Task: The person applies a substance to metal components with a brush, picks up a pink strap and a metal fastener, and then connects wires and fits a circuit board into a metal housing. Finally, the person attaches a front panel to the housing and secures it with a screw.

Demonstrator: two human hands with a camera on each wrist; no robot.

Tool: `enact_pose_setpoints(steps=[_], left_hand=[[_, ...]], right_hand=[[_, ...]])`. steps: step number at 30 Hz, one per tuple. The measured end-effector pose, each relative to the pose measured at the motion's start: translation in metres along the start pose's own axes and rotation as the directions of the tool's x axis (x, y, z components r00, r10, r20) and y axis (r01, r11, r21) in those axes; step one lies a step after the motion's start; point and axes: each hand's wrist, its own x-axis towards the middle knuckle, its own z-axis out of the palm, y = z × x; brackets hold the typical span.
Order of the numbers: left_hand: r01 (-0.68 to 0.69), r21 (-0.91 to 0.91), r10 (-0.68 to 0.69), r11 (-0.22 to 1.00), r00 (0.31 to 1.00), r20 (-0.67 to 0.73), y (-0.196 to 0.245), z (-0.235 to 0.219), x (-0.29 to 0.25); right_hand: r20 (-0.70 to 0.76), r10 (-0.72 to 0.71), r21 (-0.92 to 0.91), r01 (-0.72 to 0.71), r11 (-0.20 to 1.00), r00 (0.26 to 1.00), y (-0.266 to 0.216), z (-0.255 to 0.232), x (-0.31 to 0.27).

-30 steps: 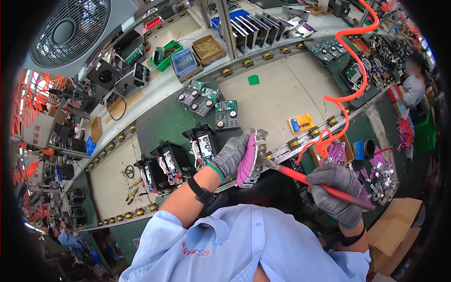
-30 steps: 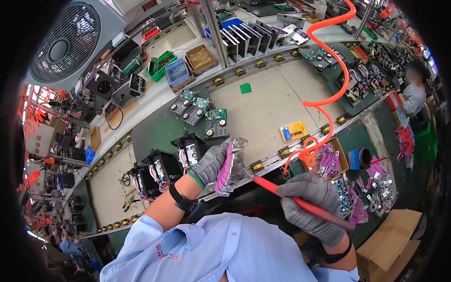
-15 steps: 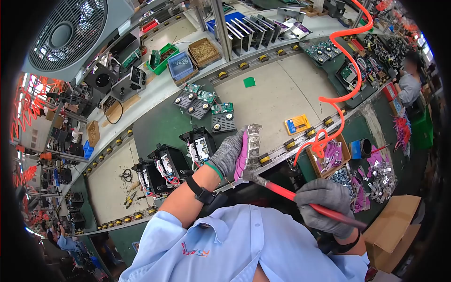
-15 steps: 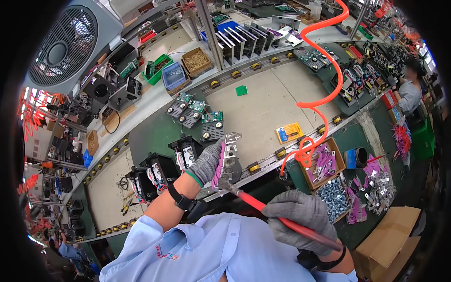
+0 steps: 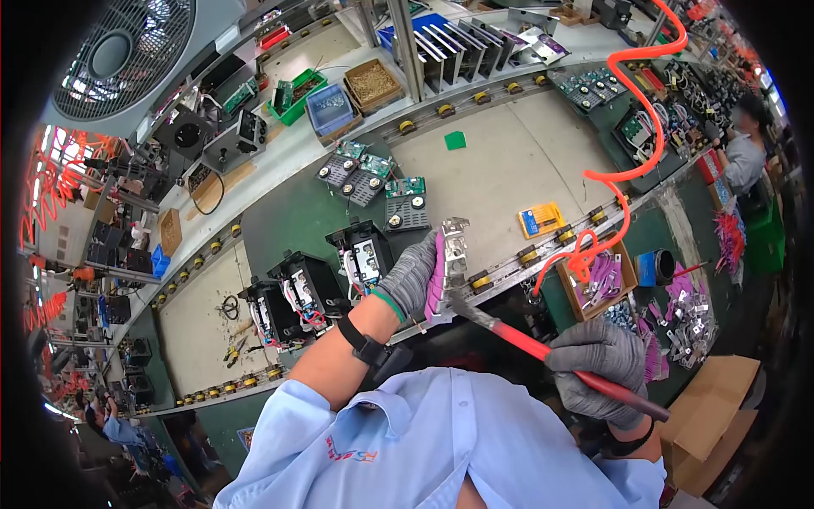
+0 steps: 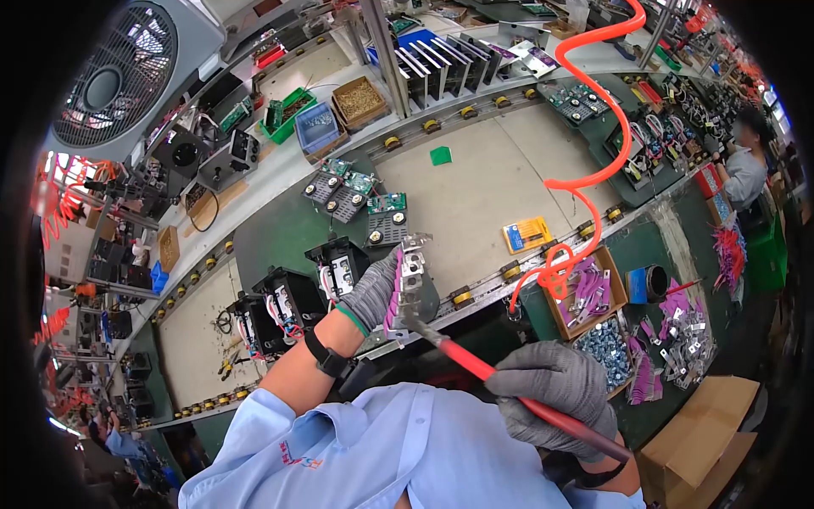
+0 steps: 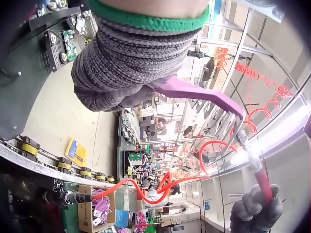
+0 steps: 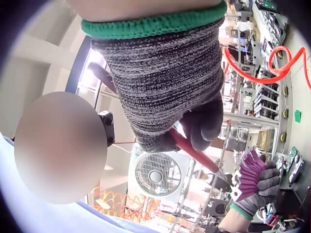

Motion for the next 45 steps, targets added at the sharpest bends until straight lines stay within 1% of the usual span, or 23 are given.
enact_pose_setpoints(steps=[1, 2, 3, 4, 5, 8, 10, 12, 14, 16, 18, 23, 26, 28, 29, 31, 35, 37, 38, 41, 43, 44, 45], left_hand=[[0.046, -0.040, -0.044, 0.998, 0.998, 0.054, 0.002, -0.002, -0.002], [0.090, -0.080, -0.081, 0.993, 0.991, 0.111, 0.003, -0.002, -0.002], [0.021, -0.043, -0.022, 0.999, 1.000, -0.004, 0.000, 0.001, 0.003], [0.019, -0.046, -0.019, 0.999, 1.000, -0.002, 0.000, 0.002, 0.004], [0.026, -0.079, -0.025, 0.997, 0.999, 0.024, 0.000, 0.002, 0.004], [0.037, -0.098, -0.033, 0.995, 0.998, 0.046, -0.002, -0.004, 0.011], [0.034, -0.086, -0.030, 0.996, 0.998, 0.051, -0.001, -0.003, 0.016], [0.064, -0.052, -0.062, 0.997, 0.997, 0.041, 0.001, 0.002, 0.015], [0.042, -0.069, -0.041, 0.997, 0.999, 0.013, 0.002, 0.012, 0.007], [0.019, -0.086, -0.020, 0.996, 1.000, -0.017, 0.002, 0.012, 0.009], [0.026, -0.059, -0.027, 0.998, 1.000, -0.016, 0.000, 0.005, 0.020], [0.051, -0.004, -0.051, 0.999, 0.999, 0.021, 0.003, 0.006, 0.021], [0.044, -0.016, -0.044, 0.999, 0.999, -0.029, -0.002, 0.000, 0.033], [0.099, -0.081, -0.088, 0.992, 0.987, 0.133, -0.003, -0.006, 0.041], [0.102, -0.080, -0.091, 0.992, 0.987, 0.134, -0.005, -0.008, 0.043], [0.226, -0.087, -0.222, 0.970, 0.973, 0.056, 0.005, 0.005, 0.028], [0.209, -0.080, -0.204, 0.975, 0.977, 0.066, 0.003, -0.001, 0.034], [0.204, -0.112, -0.188, 0.973, 0.972, 0.141, 0.002, -0.005, 0.039], [0.204, -0.110, -0.188, 0.973, 0.972, 0.143, 0.002, -0.005, 0.040], [0.230, -0.099, -0.215, 0.968, 0.967, 0.138, 0.001, -0.003, 0.041], [0.066, -0.014, -0.066, 0.998, 0.998, 0.007, -0.003, 0.000, 0.041], [0.066, -0.015, -0.066, 0.998, 0.998, 0.004, -0.003, -0.003, 0.040], [0.099, -0.040, -0.098, 0.994, 0.995, 0.030, -0.003, -0.006, 0.040]], right_hand=[[-0.003, -0.083, -0.098, 0.082, 0.992, 0.997, 0.000, 0.005, 0.003], [-0.002, -0.081, -0.103, 0.080, 0.991, 0.997, 0.001, 0.004, 0.004], [0.011, -0.072, -0.073, 0.072, 0.995, 0.997, 0.003, 0.002, 0.006], [0.025, -0.065, -0.042, 0.066, 0.997, 0.998, 0.004, 0.001, 0.008], [0.066, -0.082, -0.100, 0.089, 0.991, 0.994, 0.010, -0.005, 0.004], [-0.002, -0.071, -0.004, 0.071, 0.997, 0.997, 0.007, -0.006, 0.002], [0.022, -0.090, -0.035, 0.091, 0.995, 0.996, 0.003, 0.001, 0.008], [0.045, -0.112, -0.062, 0.115, 0.991, 0.993, 0.001, 0.007, 0.014], [-0.023, -0.077, -0.049, 0.076, 0.996, 0.997, 0.003, 0.012, 0.018], [0.031, -0.043, -0.073, 0.046, 0.996, 0.999, 0.005, 0.002, 0.013], [0.032, -0.036, 0.033, 0.034, 0.999, 0.999, 0.006, -0.001, 0.011], [-0.018, -0.048, -0.021, 0.048, 0.999, 0.999, 0.020, 0.001, 0.014], [-0.055, -0.037, -0.043, 0.035, 0.998, 0.998, 0.022, -0.003, 0.012], [-0.080, -0.014, 0.070, 0.019, 0.997, 0.997, 0.021, -0.003, 0.012], [-0.081, -0.011, 0.069, 0.017, 0.997, 0.997, 0.023, -0.003, 0.012], [-0.111, -0.029, 0.003, 0.030, 1.000, 0.993, 0.030, -0.001, 0.011], [-0.087, -0.042, -0.023, 0.040, 0.999, 0.995, 0.029, -0.007, 0.010], [-0.040, -0.039, 0.082, 0.042, 0.996, 0.998, 0.017, -0.006, 0.012], [-0.041, -0.039, 0.081, 0.042, 0.996, 0.998, 0.015, -0.002, 0.014], [0.012, -0.026, -0.024, 0.027, 0.999, 1.000, 0.013, 0.007, 0.015], [-0.021, 0.037, 0.053, -0.036, 0.998, 0.999, 0.016, 0.007, 0.011], [-0.036, 0.073, 0.093, -0.069, 0.993, 0.997, 0.018, 0.007, 0.009], [-0.040, 0.000, 0.116, 0.005, 0.993, 0.999, 0.020, 0.006, 0.011]])
